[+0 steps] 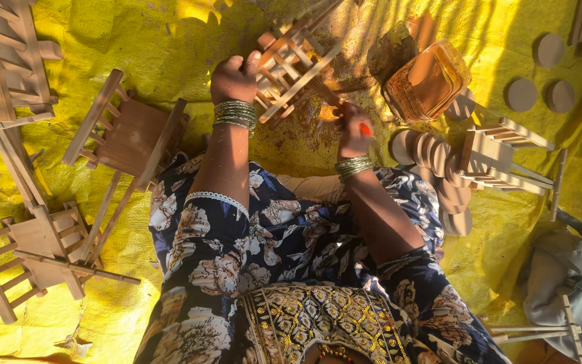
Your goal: The person sits on a yellow tarp on the ground and uses a brush to apply a brown liquid stain from a plastic container onto miniature wooden chairs, holding each chair steady with one hand while brushing its parts, then sets the finished chair aside and picks up the next one.
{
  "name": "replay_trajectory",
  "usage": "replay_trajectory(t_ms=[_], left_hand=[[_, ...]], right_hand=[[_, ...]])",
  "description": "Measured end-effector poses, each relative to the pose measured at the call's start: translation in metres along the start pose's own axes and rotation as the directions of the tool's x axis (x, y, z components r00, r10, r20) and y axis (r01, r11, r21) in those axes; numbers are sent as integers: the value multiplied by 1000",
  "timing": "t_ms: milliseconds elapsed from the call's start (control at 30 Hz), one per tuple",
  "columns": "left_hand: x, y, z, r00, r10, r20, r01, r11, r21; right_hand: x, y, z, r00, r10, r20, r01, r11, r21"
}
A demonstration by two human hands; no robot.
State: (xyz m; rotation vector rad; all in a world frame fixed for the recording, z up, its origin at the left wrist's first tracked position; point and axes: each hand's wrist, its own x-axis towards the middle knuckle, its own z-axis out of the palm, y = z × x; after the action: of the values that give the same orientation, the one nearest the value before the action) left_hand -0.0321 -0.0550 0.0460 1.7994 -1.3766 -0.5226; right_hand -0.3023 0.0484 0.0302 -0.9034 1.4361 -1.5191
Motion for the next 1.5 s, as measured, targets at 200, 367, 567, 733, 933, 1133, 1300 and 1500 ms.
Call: replay_trajectory(t_ms=[200, 367, 567, 733, 933, 1133, 1300, 1500], left_hand=[[1, -15, 16, 999, 22, 30, -22, 1000, 4], [2, -23, 26, 981, 196, -3, -196, 978, -72], [-3, -6, 10, 969, -26, 245, 32, 999, -21], [-4, 1, 10, 921, -164, 354, 225, 964, -138], [-4, -14, 28, 979, -29, 201, 70, 977, -203], [-4, -22, 31, 981, -18, 191, 56, 979, -197], [-3, -13, 28, 991, 3, 135, 17, 989, -149], [2, -8, 26, 987, -52, 155, 81, 979, -187]], right_hand=[[-7, -29, 22, 842, -375, 387, 525, 732, -434], [5, -37, 33, 792, -395, 466, 600, 648, -469], [8, -55, 21, 821, -302, 484, 570, 401, -717], [13, -61, 21, 794, -388, 469, 604, 592, -533], [14, -67, 39, 770, -298, 563, 616, 575, -538], [8, -87, 27, 743, -409, 530, 665, 543, -513], [23, -62, 58, 747, -382, 544, 665, 437, -606], [40, -75, 32, 803, -325, 499, 595, 449, -667]])
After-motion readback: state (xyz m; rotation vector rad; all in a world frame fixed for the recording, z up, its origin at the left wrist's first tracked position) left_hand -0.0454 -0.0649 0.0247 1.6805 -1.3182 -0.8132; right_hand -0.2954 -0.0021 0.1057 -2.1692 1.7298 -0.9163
